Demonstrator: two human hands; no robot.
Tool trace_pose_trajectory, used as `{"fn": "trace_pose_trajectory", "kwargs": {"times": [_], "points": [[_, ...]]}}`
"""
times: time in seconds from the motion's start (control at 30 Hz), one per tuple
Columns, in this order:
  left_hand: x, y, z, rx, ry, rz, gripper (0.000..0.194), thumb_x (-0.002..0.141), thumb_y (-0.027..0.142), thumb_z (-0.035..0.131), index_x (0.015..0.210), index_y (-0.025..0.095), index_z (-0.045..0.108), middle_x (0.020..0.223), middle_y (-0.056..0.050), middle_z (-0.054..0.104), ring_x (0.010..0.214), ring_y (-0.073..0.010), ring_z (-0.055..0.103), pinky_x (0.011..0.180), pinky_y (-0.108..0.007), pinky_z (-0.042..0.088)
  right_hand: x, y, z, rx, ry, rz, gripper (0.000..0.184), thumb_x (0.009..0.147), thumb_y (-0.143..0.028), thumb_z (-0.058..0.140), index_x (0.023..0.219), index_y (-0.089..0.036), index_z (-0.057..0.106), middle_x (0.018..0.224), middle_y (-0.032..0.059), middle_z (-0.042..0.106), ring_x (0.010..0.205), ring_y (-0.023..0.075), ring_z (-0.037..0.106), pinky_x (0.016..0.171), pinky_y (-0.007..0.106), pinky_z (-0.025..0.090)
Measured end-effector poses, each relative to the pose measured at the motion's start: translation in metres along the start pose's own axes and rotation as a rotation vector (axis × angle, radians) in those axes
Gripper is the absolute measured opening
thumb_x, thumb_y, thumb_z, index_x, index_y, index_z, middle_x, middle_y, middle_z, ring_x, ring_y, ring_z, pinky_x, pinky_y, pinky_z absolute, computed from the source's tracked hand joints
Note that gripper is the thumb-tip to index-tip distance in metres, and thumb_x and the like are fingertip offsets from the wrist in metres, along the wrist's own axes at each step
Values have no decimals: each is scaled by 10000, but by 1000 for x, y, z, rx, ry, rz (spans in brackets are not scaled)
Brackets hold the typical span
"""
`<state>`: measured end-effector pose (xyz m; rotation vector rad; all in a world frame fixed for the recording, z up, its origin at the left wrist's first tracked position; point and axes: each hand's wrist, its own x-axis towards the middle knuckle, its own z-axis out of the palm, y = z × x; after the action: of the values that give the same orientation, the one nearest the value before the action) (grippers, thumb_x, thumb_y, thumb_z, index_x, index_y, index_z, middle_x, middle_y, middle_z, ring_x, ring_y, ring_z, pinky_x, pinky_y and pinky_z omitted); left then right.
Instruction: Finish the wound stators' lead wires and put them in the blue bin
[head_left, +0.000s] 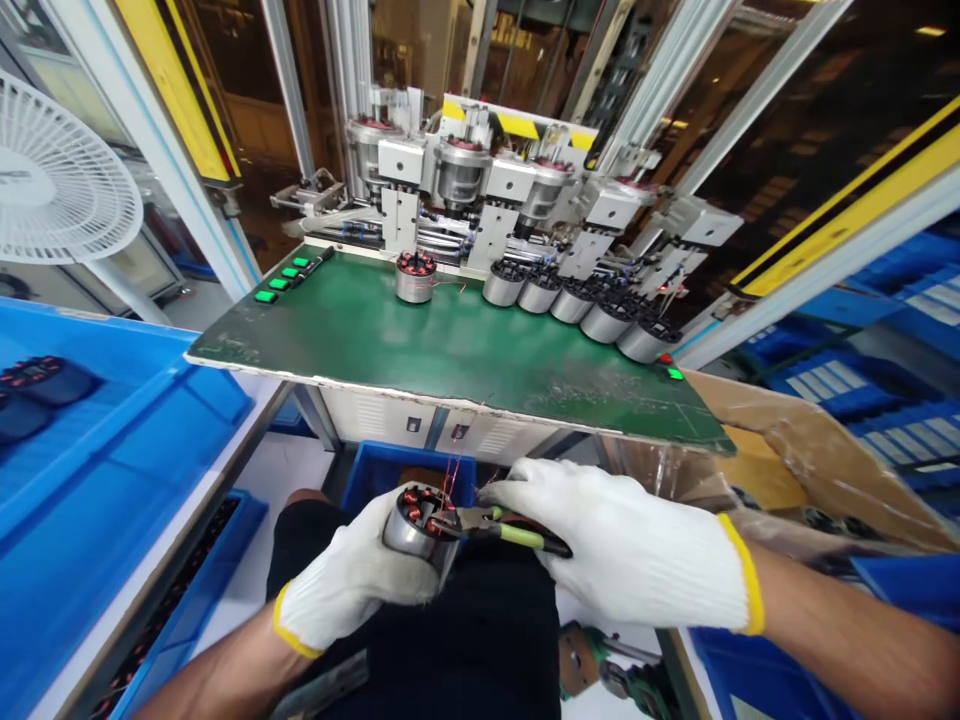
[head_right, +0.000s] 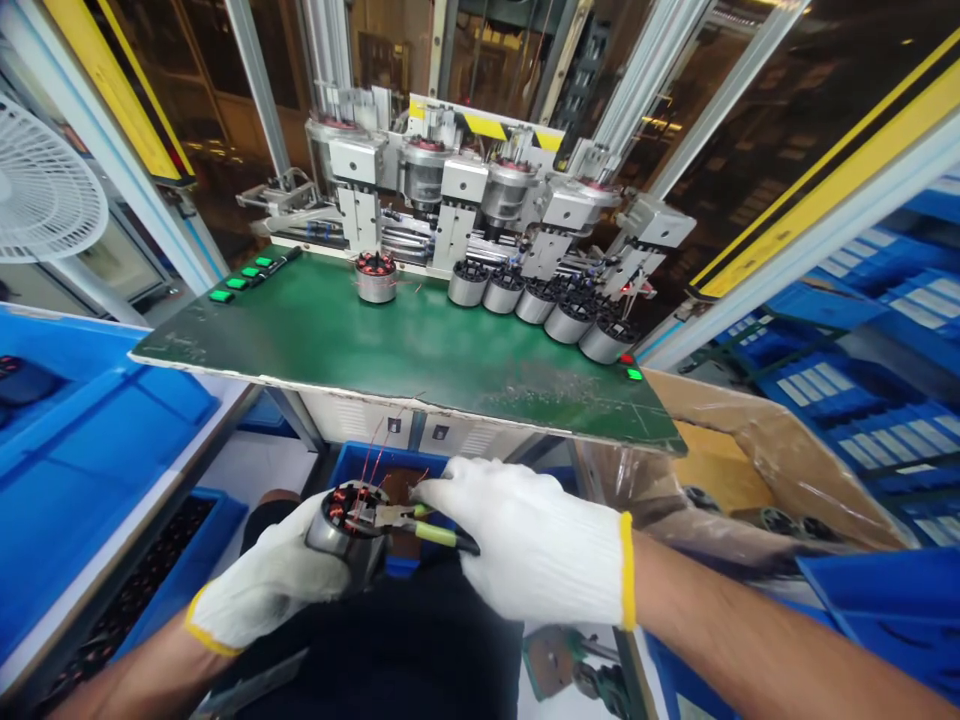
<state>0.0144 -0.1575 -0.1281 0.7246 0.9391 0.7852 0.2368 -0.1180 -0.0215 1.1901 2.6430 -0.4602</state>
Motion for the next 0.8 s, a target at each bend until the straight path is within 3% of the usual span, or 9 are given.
{"fn": "trace_pose_trajectory", "kwargs": {"times": [0.2, 0.3, 0.5, 0.57, 0.67, 0.8], "points": [[1, 6, 1, 81, 24, -2, 369, 429, 100, 604, 792, 153, 558, 603, 45, 513, 614, -135, 502, 549, -237, 387, 2, 1, 12, -13, -5, -14, 448, 807, -234, 566, 1252, -284, 541, 1060, 61, 601, 903, 239, 592, 732, 315, 441], [3, 2, -2, 150, 35, 10, 393, 450, 115, 607, 840, 154, 578, 640, 36, 558, 614, -134, 511, 553, -235, 412, 5, 1, 16, 6, -31, -30, 328, 834, -258, 554, 1160, -260, 584, 956, 43, 618, 835, 225, 592, 673, 295, 415], [11, -15, -19, 359, 181, 75, 599, 440, 133, 657, 1035, 178, 603, 765, 5, 674, 690, -188, 615, 602, -255, 490, 8, 0, -3, 240, -95, 13, 213, 776, -205, 552, 978, -222, 621, 851, 6, 628, 713, 161, 567, 605, 241, 385], [10, -15, -25, 414, 248, 140, 673, 433, 119, 655, 1098, 184, 581, 834, -11, 694, 740, -211, 641, 636, -268, 513, 3, 2, -7, 251, -10, 82, 275, 745, -176, 536, 1007, -228, 605, 881, 2, 628, 753, 170, 571, 659, 252, 411], [4, -11, -30, 490, 356, 276, 720, 440, 123, 653, 1147, 200, 545, 944, -33, 701, 846, -240, 658, 741, -295, 532, -8, 6, 1, 122, 109, 172, 531, 682, -139, 523, 1201, -255, 538, 1114, 45, 597, 938, 238, 570, 788, 327, 434], [-6, -2, -27, 603, 421, 398, 724, 493, 167, 650, 1192, 238, 475, 1098, -40, 670, 980, -251, 644, 852, -316, 512, -13, -1, 18, -56, 105, 288, 725, 669, -121, 506, 1366, -302, 420, 1273, 91, 519, 1039, 306, 549, 839, 425, 448]]}}
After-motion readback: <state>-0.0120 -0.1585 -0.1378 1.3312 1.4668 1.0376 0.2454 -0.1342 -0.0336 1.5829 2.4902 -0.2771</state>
